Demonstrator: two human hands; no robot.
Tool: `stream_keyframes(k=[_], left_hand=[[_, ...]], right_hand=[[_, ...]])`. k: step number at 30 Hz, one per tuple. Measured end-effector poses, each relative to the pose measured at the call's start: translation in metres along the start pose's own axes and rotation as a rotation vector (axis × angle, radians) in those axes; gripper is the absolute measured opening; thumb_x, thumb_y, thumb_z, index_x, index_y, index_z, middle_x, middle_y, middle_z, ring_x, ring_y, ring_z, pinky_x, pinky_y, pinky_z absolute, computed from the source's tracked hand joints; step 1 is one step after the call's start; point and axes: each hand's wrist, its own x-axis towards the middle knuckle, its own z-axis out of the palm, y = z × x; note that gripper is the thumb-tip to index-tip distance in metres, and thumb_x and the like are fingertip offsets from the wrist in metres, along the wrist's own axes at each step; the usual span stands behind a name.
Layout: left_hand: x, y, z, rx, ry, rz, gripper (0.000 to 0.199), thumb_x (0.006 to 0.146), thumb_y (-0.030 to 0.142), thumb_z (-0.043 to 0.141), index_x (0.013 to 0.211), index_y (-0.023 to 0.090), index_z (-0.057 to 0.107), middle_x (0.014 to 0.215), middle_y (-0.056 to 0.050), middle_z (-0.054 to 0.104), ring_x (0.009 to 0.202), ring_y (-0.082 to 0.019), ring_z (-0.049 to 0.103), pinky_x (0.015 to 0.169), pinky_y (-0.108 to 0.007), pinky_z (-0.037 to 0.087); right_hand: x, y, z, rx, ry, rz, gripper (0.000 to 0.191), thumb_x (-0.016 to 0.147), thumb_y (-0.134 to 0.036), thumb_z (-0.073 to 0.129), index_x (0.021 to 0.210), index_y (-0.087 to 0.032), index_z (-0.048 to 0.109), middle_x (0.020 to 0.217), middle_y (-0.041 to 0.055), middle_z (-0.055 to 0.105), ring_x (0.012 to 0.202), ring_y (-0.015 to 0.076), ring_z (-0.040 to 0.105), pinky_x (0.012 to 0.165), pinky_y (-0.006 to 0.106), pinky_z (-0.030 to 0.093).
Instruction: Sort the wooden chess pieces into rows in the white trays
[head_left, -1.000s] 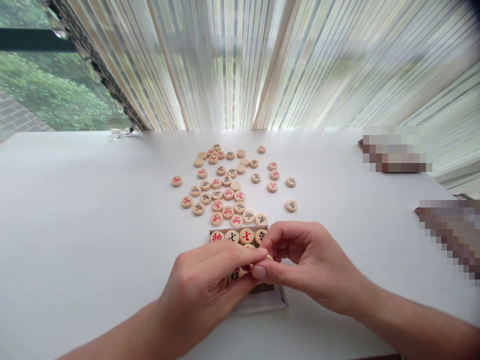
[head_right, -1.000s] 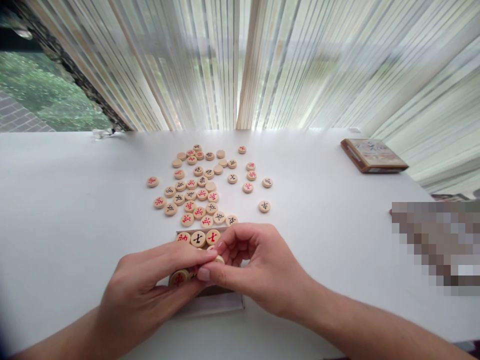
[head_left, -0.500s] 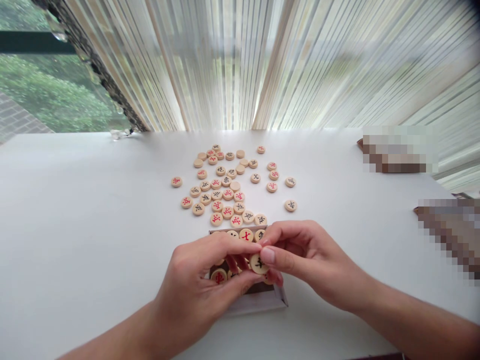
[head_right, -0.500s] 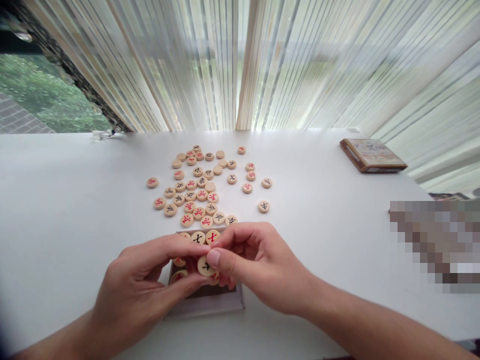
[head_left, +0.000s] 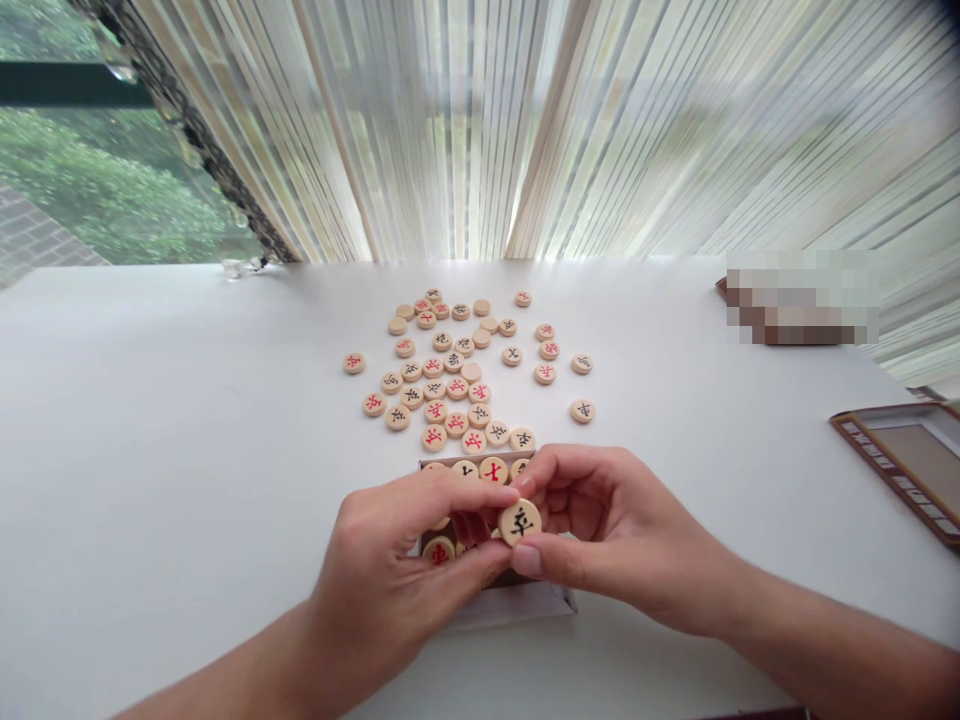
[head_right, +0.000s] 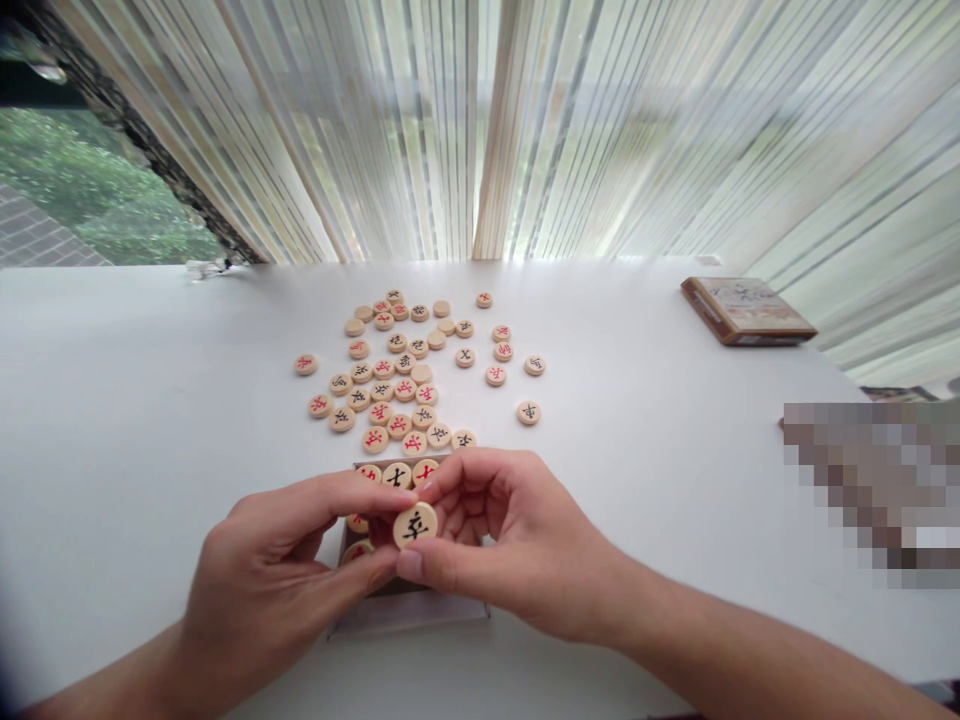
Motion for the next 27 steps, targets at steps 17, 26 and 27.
stream_keyframes(k=[17, 26, 27], left_hand=[[-0.0002, -0.002, 0.004, 0.108, -0.054, 0.144, 0.015, 0.092, 0.017, 0.082, 0.106, 0.02, 0.077, 0.088, 0.003, 0.083, 0.072, -0.007, 0.075, 0.069, -0.012, 0.059], [-0.0011, -0.0014, 0.0046, 0.079, -0.059, 0.118, 0.017, 0.092, 0.021, 0.083, 0.107, 0.023, 0.077, 0.091, 0.003, 0.083, 0.074, -0.009, 0.076, 0.07, -0.014, 0.059], [-0.0009, -0.001, 0.0045, 0.079, -0.06, 0.115, 0.016, 0.092, 0.02, 0.083, 0.106, 0.023, 0.077, 0.091, 0.003, 0.083, 0.074, -0.009, 0.076, 0.069, -0.014, 0.059]], right_hand=[[-0.003, -0.0027, 0.0022, -0.014, 0.018, -0.013, 0.026, 0.07, -0.01, 0.098, 0.08, -0.013, 0.074, 0.071, -0.0004, 0.074, 0.063, 0.0067, 0.062, 0.059, 0.013, 0.048], [-0.0058, -0.0056, 0.0029, -0.076, 0.023, -0.058, 0.021, 0.074, -0.013, 0.097, 0.082, -0.012, 0.078, 0.07, 0.0001, 0.072, 0.064, 0.0075, 0.061, 0.06, 0.015, 0.049], [-0.0058, -0.0059, 0.0032, -0.076, 0.02, -0.063, 0.02, 0.074, -0.013, 0.097, 0.082, -0.012, 0.078, 0.07, -0.0001, 0.072, 0.064, 0.0074, 0.061, 0.06, 0.014, 0.05]])
